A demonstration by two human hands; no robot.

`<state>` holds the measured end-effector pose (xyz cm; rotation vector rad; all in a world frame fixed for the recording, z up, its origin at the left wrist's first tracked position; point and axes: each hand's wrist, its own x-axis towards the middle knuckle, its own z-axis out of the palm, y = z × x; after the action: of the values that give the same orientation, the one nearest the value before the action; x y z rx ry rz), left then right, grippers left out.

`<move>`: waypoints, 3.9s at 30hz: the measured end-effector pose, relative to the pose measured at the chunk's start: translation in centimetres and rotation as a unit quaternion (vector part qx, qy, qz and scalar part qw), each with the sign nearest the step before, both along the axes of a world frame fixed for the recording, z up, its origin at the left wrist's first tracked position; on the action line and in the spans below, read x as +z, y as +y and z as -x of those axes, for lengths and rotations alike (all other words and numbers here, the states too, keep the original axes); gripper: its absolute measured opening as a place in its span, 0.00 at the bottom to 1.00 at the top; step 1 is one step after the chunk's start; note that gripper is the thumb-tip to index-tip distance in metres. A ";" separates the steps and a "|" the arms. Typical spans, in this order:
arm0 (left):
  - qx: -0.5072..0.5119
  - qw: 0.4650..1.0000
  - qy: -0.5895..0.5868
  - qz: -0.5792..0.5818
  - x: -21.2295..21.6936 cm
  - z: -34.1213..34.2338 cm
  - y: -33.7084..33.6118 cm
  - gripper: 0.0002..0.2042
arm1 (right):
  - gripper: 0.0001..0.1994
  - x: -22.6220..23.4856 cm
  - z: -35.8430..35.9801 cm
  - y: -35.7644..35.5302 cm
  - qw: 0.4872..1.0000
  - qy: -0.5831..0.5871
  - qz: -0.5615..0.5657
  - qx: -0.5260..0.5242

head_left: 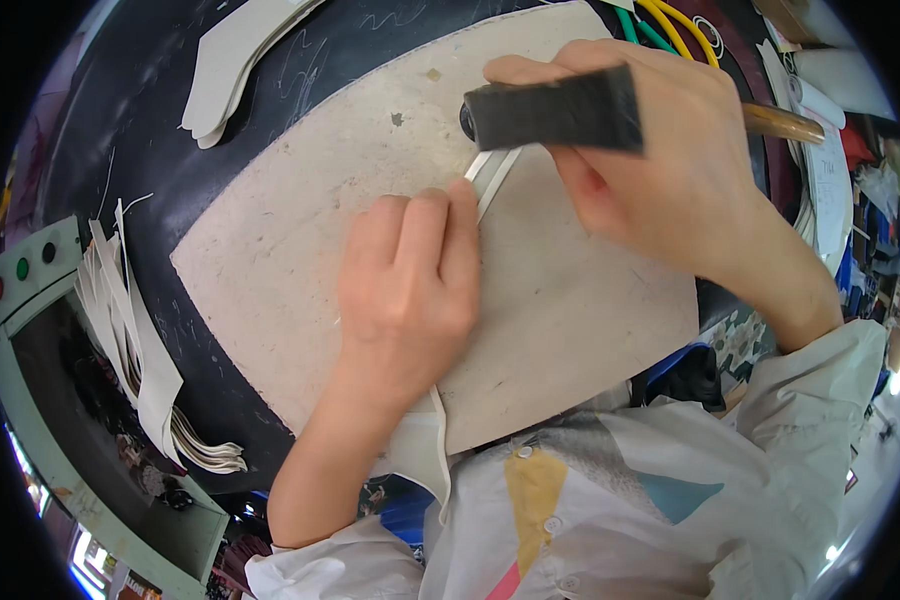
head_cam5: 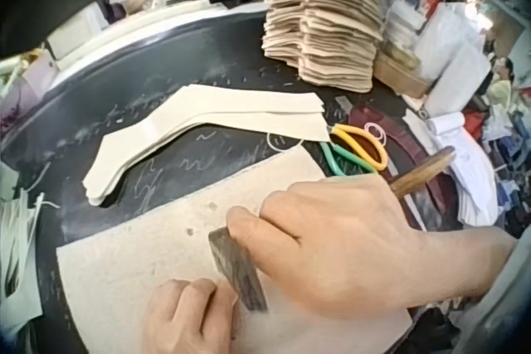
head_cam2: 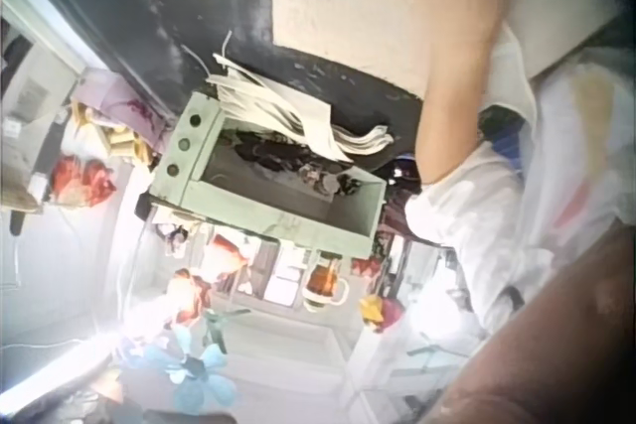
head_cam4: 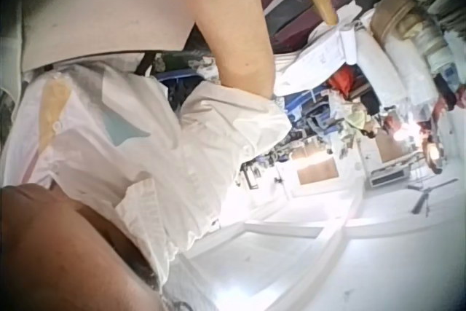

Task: Hammering and aligning white leather or synthetic shoe upper components on a workbench.

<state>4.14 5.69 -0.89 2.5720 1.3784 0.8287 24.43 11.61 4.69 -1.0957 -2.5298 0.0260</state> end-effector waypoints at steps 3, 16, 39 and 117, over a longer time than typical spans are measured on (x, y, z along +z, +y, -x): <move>0.023 0.994 -0.074 0.072 0.1 0.6 -0.2 0.15 | 0.25 -0.4 0.1 -0.6 1.000 0.014 0.007 0.008; 0.023 0.999 0.022 -0.014 0.0 1.7 -1.8 0.15 | 0.24 -0.1 0.8 -1.1 1.000 -0.024 -0.003 0.020; 0.031 0.991 -0.105 0.072 0.6 4.5 -4.1 0.13 | 0.24 -0.5 2.7 -2.0 0.999 0.002 0.016 0.040; 0.575 0.719 0.268 0.283 9.7 39.2 -14.5 0.09 | 0.17 -3.1 1.2 -2.2 0.978 0.170 0.116 -0.029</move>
<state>-35.11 -8.82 8.84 1.2754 2.8440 -0.4029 23.21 9.36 1.58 -1.1394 -2.2246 0.4651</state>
